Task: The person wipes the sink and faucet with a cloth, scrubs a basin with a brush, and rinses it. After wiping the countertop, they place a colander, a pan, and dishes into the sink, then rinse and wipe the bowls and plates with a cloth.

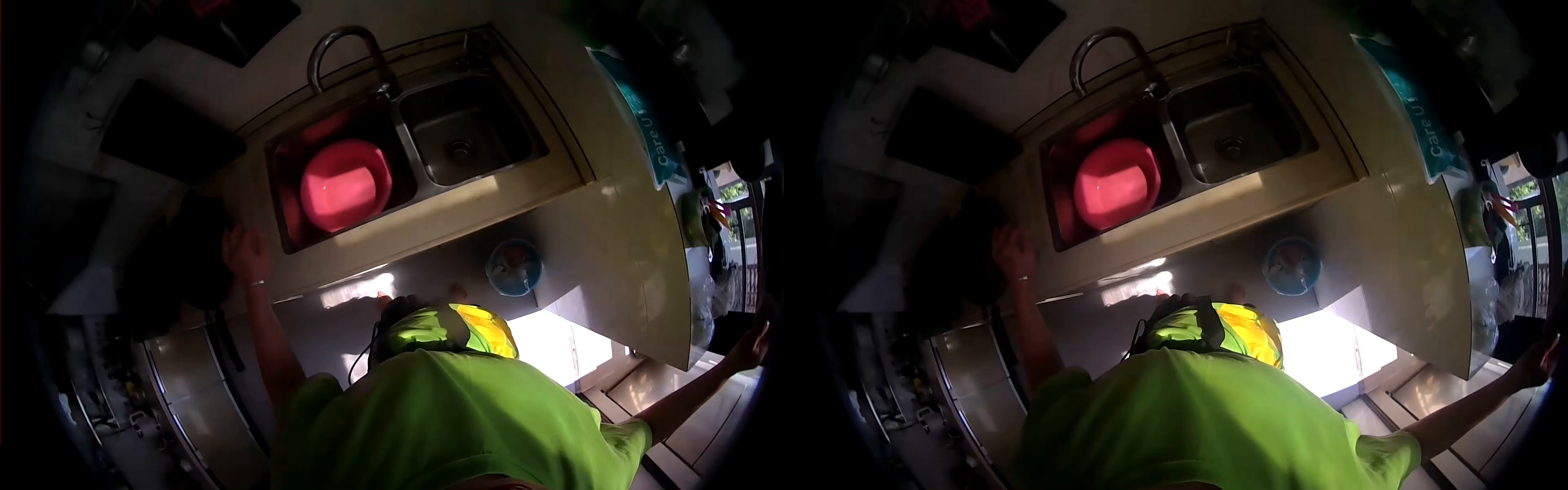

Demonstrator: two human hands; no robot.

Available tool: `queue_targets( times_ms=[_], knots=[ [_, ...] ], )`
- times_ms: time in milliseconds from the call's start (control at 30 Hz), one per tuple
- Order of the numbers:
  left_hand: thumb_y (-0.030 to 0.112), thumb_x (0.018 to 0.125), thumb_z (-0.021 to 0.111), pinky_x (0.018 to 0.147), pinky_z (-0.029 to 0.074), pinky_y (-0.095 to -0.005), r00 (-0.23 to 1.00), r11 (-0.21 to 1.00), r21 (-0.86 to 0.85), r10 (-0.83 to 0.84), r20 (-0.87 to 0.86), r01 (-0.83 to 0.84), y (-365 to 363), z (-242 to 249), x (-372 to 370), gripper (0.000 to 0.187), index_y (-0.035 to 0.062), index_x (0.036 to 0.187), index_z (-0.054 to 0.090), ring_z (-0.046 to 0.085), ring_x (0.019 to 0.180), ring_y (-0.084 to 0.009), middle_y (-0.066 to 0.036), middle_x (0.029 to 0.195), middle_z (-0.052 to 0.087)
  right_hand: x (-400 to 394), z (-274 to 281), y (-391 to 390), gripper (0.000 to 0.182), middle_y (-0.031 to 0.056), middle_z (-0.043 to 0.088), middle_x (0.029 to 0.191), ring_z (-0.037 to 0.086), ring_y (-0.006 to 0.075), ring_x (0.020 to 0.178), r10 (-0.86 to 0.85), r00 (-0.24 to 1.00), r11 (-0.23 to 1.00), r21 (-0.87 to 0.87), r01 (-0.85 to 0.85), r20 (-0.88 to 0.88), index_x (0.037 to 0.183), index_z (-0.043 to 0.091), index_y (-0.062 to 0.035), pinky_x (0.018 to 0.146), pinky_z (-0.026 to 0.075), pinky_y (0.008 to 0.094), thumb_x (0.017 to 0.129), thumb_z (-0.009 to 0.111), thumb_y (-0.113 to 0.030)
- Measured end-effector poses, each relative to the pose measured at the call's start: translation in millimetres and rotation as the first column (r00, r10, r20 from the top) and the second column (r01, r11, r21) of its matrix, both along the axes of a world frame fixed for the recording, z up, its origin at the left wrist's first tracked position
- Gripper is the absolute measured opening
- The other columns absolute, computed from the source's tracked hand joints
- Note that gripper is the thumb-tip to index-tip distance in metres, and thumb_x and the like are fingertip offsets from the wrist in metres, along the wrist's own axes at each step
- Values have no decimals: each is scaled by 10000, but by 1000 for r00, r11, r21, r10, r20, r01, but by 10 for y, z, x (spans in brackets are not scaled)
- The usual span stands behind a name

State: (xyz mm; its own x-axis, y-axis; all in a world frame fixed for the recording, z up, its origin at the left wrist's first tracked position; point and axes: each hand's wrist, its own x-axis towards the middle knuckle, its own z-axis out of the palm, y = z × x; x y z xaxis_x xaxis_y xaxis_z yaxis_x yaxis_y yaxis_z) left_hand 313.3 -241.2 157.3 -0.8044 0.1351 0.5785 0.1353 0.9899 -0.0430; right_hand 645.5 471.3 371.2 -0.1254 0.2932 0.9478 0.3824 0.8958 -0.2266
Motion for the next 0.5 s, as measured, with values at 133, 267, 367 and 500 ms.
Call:
queue_targets(
  times_ms=[133, 267, 367, 500],
  knots=[
    [164, 685, 568, 858, 354, -374, 988, 974, 228, -27, 150, -8, 314, 183, -177, 154, 86, 811, 610, 463, 977, -281, -124, 910, 551, -562, -499, -127, 422, 155, 488, 1093, 472, 190, 996, 399, 861, 748, -432, -504, -314, 1108, 432, 64, 849, 351, 284, 792, 534, -198],
    [177, 700, 572, 834, 375, -356, 966, 739, 655, -252, 54, 157, 560, 72, -795, 186, 53, 837, 595, 495, 925, -291, -145, 950, 546, -2201, -775, -1513, 313, 119, 500, 1034, 457, 168, 970, 714, 700, 488, -703, -518, -21, 1079, 447, 53, 855, 312, 248, 819, 450, -121],
    [176, 695, 589, 821, 387, -323, 933, 787, 559, -354, 62, 261, 843, 183, -1355, 333, 34, 990, 527, 490, 955, -278, -154, 1021, 517, -3432, -970, -2380, 300, 64, 518, 951, 475, 116, 887, 956, 274, 139, -669, -730, -100, 1085, 453, 11, 790, 361, 228, 812, 438, -114],
    [162, 684, 601, 820, 388, -309, 882, 675, 668, -468, 59, 314, 1291, 80, -2150, 521, 5, 1131, 383, 489, 965, -247, -161, 1022, 511, -4689, -1010, -3476, 170, 164, 460, 1090, 523, 322, 842, 888, 391, 446, -243, -862, 243, 753, 414, 0, 666, 455, 345, 646, 542, -30]
  ],
)
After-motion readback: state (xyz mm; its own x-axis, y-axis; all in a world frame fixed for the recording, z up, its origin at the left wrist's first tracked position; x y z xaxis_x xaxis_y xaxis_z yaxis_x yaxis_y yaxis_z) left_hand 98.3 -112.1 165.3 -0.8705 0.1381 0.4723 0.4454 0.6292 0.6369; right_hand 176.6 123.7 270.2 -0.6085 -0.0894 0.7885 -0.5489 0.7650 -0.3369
